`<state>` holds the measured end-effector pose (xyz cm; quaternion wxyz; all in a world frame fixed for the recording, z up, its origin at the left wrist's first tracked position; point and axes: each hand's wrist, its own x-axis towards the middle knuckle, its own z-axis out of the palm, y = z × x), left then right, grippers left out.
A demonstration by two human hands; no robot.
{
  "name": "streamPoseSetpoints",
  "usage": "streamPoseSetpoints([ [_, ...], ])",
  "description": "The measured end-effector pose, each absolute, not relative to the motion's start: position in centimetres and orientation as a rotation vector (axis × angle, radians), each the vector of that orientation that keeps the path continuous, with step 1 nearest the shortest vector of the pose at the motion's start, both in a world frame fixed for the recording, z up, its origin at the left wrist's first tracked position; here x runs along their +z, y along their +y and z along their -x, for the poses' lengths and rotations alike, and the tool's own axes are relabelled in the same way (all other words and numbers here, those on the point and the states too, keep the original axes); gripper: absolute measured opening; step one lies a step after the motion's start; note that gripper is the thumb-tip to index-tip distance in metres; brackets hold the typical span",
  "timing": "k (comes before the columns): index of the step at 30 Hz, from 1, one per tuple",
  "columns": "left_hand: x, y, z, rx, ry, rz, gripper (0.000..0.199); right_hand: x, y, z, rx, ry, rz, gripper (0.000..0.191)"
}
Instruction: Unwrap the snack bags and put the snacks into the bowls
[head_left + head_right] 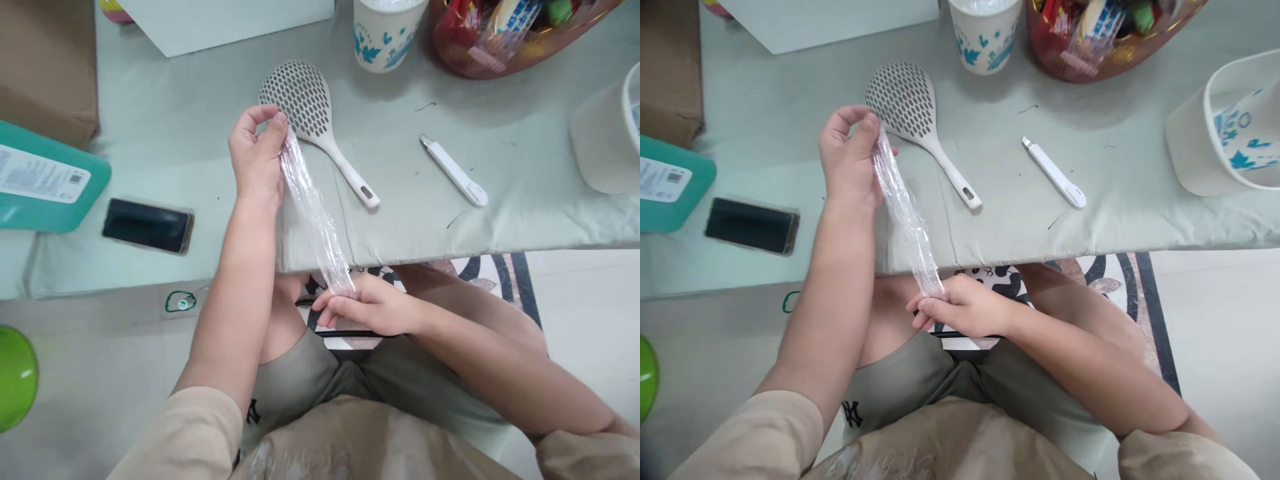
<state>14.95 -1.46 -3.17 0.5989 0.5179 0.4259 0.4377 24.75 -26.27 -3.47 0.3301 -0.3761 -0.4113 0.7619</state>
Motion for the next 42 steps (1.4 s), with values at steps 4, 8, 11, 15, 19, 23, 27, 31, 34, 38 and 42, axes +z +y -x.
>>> streamPoseSetpoints([
  [4, -3.8, -2.2, -15.1, 0.881, 0.970, -1.429, 0.024, -1.3, -26.6, -26.0, 1.867, -1.282, 0.809, 0.044],
  [8, -3.0, -4.3, -15.7, 0.701, 0.850, -1.459, 0.018, 1.7, -27.4, -28.9, 1.741, -1.099, 0.747, 0.044],
  [11, -1.8, -5.6, -15.1, 0.515, 0.806, -1.437, 0.007, 2.9, -27.5, -31.1, 1.566, -0.934, 0.849, 0.055],
  [15, -0.7, -6.9, -13.8, 0.172, 0.706, -1.412, 0.019, 3.4, -26.6, -33.0, 1.320, -0.889, 0.969, 0.065],
  [19, 0.1, -8.4, -13.0, -0.145, 0.601, -1.666, 0.029, 2.7, -25.9, -34.6, 1.252, -0.848, 1.134, 0.074],
  [23, 0.8, -9.1, -12.3, -0.330, 0.389, -1.734, 0.049, 0.6, -25.2, -36.4, 1.180, -0.882, 1.332, 0.071],
  [27, 1.6, -9.6, -11.5, -0.290, 0.169, -1.596, 0.046, -1.5, -24.0, -36.8, 0.827, -1.183, 1.663, 0.065],
  [31, 2.7, -10.5, -11.4, 0.027, 0.097, -1.420, 0.037, -1.7, -23.1, -35.0, 0.701, -1.621, 1.875, 0.062],
  [34, 3.1, -9.8, -11.8, 0.268, 0.001, -1.269, 0.042, -0.8, -23.4, -32.3, 0.851, -1.932, 1.741, 0.069],
  [38, 2.2, -8.2, -12.4, 0.192, 0.484, -1.199, 0.045, -0.5, -24.5, -27.9, 1.087, -2.156, 1.351, 0.077],
  [42, 0.6, -8.8, -13.8, 0.017, 0.703, -1.362, 0.059, -1.6, -25.3, -25.6, 1.193, -2.192, 1.174, 0.069],
])
